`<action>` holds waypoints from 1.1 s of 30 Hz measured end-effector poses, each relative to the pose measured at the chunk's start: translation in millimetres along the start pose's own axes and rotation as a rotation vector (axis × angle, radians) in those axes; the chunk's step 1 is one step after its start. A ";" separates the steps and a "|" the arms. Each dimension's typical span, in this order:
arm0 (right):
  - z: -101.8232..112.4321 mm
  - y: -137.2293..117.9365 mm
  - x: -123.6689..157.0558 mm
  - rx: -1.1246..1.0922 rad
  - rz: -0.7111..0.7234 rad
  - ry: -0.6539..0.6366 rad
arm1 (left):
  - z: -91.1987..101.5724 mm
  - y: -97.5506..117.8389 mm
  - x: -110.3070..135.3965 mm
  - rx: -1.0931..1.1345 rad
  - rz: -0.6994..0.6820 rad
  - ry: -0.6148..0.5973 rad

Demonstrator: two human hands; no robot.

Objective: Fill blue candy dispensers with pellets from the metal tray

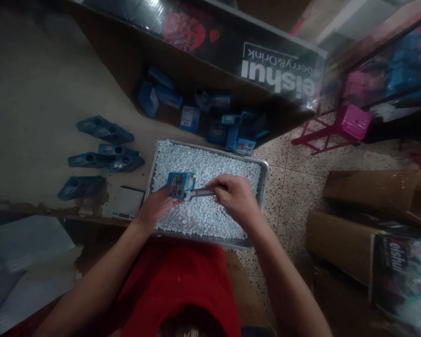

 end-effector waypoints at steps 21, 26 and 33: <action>77.0 124.3 78.6 0.174 -0.170 0.272 | -28.0 67.4 27.5 -0.872 -0.461 0.061; 12.1 238.5 101.4 -0.058 -0.350 0.381 | -1.3 76.9 40.0 -0.917 -0.541 0.132; -134.0 196.0 4.1 -0.341 -0.272 0.251 | 13.7 87.2 62.4 -1.183 -0.615 0.307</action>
Point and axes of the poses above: each hand's wrist, its own x-axis away from the middle knuckle, its own z-axis out of the back of the hand, y = z × x, the point moved 9 cm from there along -x, towards the middle knuckle, and after that the axes turned 1 degree about -y, right-handed, at the moved point
